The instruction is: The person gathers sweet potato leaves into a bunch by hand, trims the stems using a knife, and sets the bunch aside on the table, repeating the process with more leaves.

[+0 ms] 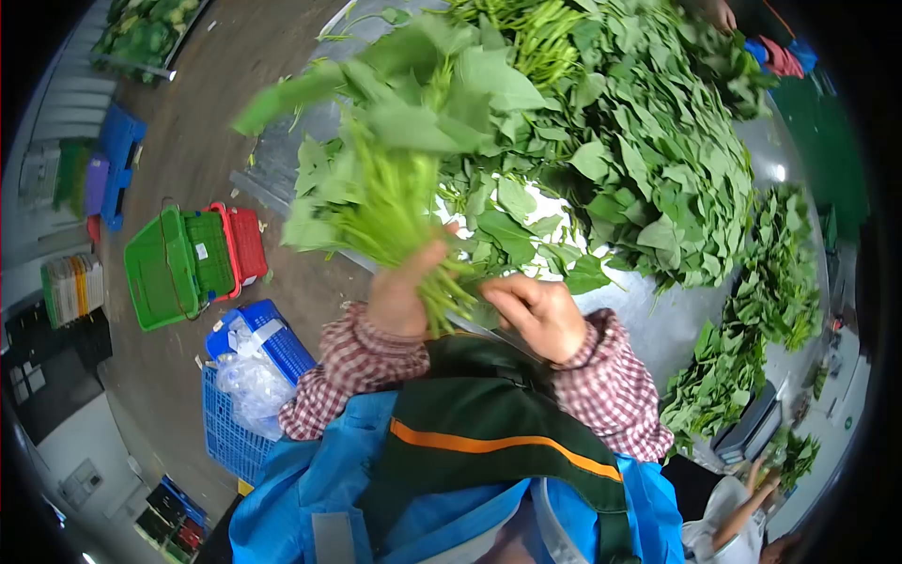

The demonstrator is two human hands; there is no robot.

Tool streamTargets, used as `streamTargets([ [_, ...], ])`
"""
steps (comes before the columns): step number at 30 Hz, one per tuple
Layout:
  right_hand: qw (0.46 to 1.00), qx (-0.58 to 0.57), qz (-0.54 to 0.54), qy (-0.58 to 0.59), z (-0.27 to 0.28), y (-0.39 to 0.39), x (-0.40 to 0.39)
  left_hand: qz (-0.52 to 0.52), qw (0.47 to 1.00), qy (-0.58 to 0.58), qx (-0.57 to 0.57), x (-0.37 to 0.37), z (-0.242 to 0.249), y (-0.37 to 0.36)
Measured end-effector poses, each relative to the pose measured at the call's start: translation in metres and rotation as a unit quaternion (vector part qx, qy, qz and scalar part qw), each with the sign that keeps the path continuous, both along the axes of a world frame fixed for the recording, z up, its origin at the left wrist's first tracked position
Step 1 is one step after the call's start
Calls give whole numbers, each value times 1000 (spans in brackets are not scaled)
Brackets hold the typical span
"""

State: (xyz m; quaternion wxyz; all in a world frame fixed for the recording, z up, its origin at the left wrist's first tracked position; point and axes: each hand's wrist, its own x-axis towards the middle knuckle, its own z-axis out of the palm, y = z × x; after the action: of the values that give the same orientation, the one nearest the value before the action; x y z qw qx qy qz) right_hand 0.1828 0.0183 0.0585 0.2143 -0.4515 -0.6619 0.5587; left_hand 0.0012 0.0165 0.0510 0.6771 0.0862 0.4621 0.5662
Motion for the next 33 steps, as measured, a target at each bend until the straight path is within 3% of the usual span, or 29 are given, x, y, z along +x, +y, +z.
streamTargets([
  [3, 959, -236, 79, -132, -1, 13, 30, 102, 993, -9, 55, -51, 12, 13],
  [4, 962, -25, 72, -262, -17, 14, 31, 98, 995, 10, 32, -67, 1, 16],
  [5, 907, 189, 55, -373, -30, 14, 29, 89, 996, 29, 9, -82, -17, 21],
  [7, 962, 191, -21, -192, -32, 47, -6, 96, 993, 29, -55, -94, -41, 19],
  [8, 980, 136, -50, -139, -43, 62, -27, 110, 989, 11, -95, -97, -49, 19],
  [9, 976, 156, -79, -130, -64, 75, -48, 123, 983, -7, -134, -100, -55, 19],
  [13, 939, 35, -17, -342, -96, 115, -118, 142, 987, 8, -78, -104, -49, 24],
  [15, 940, 31, 14, -339, -114, 123, -128, 166, 985, 29, -22, -109, -28, 28],
  [17, 980, 46, -52, -187, -117, 119, -118, 185, 980, 34, 57, -120, -21, 31],
  [18, 991, 57, -114, -32, -108, 114, -106, 183, 978, 70, 74, -125, -18, 30],
  [19, 989, 9, -143, 45, -83, 111, -95, 160, 983, 69, 62, -130, -23, 30],
  [20, 961, -164, -185, 123, -77, 111, -80, 134, 987, 68, 49, -135, -30, 30],
  [21, 940, -236, -207, 130, -68, 114, -75, 98, 992, 67, 40, -136, -34, 30],
  [23, 936, -267, -193, 122, -62, 114, -62, 71, 996, 57, 3, -126, -38, 36],
  [25, 941, -211, -211, 161, -50, 104, -63, 98, 994, 39, -10, -100, -40, 31],
  [27, 959, -117, -235, 106, -42, 86, -74, 48, 995, 82, 30, -76, -44, 26],
  [29, 989, -15, -145, 15, -36, 65, -81, -7, 989, 136, 50, -52, -40, 23],
  [32, 993, 69, -95, 17, -21, 42, -92, 25, 990, 104, 91, -32, -38, 28],
  [33, 992, 50, -95, 69, -25, 41, -88, 26, 991, 96, 87, -33, -37, 27],
])
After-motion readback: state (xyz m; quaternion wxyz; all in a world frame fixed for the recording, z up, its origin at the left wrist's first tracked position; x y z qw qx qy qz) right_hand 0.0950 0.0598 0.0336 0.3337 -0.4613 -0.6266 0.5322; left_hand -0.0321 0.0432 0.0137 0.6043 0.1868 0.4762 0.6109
